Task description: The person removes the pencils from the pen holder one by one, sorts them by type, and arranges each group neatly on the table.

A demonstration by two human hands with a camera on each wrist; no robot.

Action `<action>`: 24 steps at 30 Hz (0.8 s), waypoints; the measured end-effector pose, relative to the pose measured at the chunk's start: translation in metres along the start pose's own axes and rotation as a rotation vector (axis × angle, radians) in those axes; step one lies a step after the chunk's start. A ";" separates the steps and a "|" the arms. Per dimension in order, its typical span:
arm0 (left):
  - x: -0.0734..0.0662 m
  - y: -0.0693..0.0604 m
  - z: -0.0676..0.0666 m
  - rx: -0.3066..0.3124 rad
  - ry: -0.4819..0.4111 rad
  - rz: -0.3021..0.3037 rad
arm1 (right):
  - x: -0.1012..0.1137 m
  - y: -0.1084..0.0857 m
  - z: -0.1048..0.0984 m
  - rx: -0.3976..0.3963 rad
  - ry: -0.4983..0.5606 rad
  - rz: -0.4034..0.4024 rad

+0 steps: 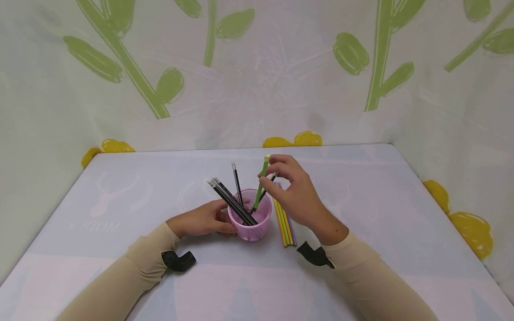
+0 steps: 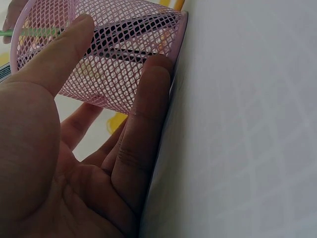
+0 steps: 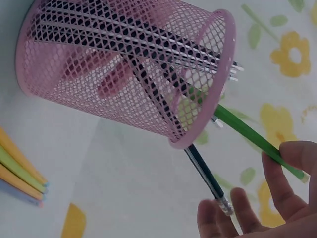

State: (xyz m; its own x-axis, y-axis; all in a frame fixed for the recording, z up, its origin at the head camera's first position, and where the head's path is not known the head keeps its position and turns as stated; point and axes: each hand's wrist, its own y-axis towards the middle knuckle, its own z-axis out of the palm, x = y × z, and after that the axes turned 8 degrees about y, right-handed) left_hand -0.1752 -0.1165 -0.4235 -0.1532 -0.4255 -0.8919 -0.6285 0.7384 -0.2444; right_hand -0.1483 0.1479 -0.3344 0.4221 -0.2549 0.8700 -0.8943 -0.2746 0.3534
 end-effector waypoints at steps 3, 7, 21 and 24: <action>0.001 0.000 0.000 -0.002 0.004 0.004 | 0.004 -0.001 -0.002 -0.050 -0.009 -0.013; 0.002 0.001 0.000 -0.004 0.010 0.006 | 0.008 -0.001 -0.006 -0.129 0.009 -0.056; 0.000 -0.001 0.000 -0.006 0.035 -0.016 | 0.018 -0.002 -0.018 -0.230 0.224 -0.100; 0.000 -0.001 0.000 -0.008 0.053 -0.021 | 0.016 -0.001 -0.021 -0.242 0.221 -0.089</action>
State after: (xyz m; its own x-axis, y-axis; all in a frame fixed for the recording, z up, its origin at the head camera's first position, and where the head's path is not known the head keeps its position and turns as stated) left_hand -0.1748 -0.1174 -0.4235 -0.1801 -0.4685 -0.8649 -0.6379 0.7249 -0.2599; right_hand -0.1435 0.1634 -0.3140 0.4810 -0.0253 0.8763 -0.8761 -0.0524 0.4794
